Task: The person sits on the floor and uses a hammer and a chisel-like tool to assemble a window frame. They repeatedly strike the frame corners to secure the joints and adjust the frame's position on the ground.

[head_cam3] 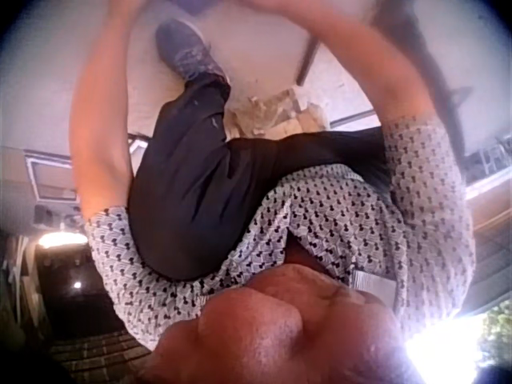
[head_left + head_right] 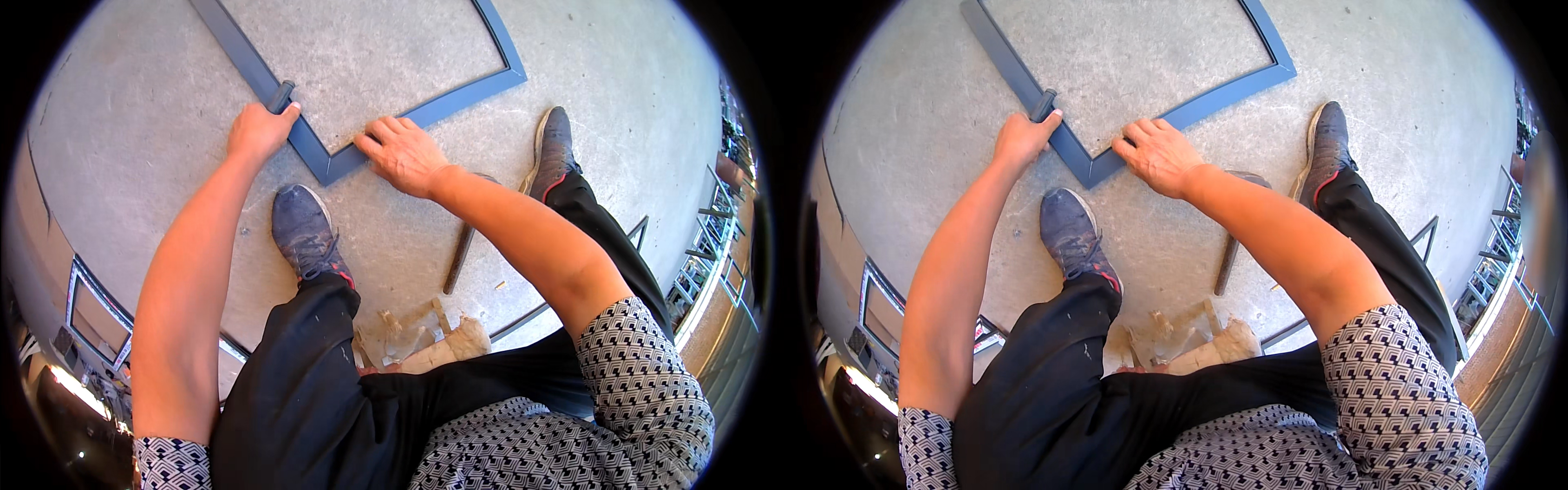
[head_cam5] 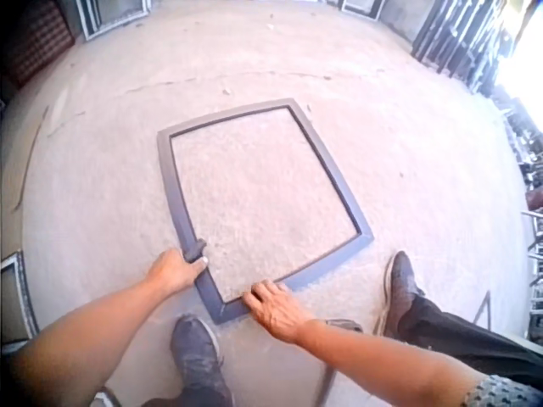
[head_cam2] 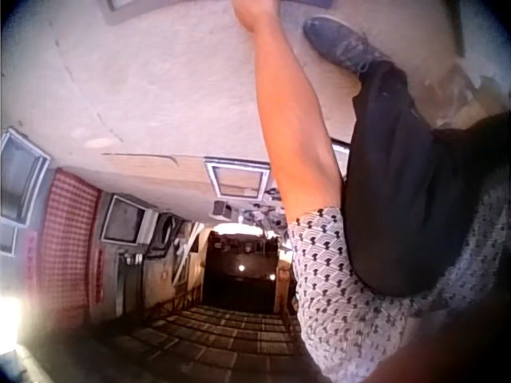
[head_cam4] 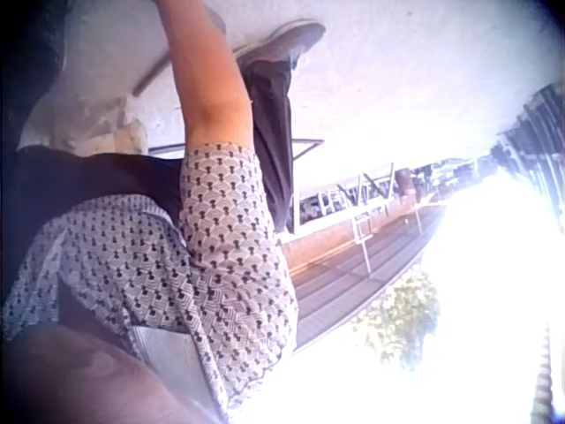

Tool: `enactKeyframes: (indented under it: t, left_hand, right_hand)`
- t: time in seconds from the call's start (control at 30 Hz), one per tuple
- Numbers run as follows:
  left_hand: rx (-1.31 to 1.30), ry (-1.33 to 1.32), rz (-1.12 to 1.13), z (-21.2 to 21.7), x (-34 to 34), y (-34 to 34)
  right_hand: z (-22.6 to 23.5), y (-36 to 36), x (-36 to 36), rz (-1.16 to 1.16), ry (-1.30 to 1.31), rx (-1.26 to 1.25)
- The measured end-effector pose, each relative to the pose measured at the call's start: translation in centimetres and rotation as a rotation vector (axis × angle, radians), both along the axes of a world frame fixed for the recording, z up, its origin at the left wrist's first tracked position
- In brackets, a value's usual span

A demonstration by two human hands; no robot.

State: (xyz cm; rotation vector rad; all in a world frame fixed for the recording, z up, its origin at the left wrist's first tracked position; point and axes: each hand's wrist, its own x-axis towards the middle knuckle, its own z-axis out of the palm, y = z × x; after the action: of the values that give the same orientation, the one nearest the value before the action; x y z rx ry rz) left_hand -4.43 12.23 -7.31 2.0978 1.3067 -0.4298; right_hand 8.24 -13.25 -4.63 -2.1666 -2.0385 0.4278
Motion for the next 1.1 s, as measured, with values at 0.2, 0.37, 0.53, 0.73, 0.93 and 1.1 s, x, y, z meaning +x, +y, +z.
enactKeyframes:
  t: [0.2, 0.37, 0.53, 0.73, 0.93, 1.1]
  left_hand:
    - [-0.257, 0.051, 0.121, 2.6, 1.4, -0.9]
    - [-0.329, 0.105, 0.184, 4.1, 1.4, -2.2]
    - [-0.401, 0.069, 0.245, 3.3, 0.7, -3.3]
    - [-0.504, 0.065, 0.298, 4.1, 0.6, -6.3]
    - [-0.553, 0.011, 0.379, 2.8, -0.8, -8.2]
    - [-0.484, -0.057, 0.268, 2.5, -2.1, -7.5]
  right_hand:
    - [-0.5, 0.3, 1.4, 0.045, -0.054, -0.073]
    - [-0.6, -0.2, 2.2, 0.182, -0.055, -0.076]
    - [-0.3, -1.0, 3.1, 0.247, -0.071, -0.045]
    - [0.2, -3.5, 4.7, 0.288, -0.049, -0.117]
    - [0.3, -4.5, 4.6, 0.281, -0.052, -0.160]
    - [0.5, -5.7, 3.3, 0.041, -0.028, -0.135]
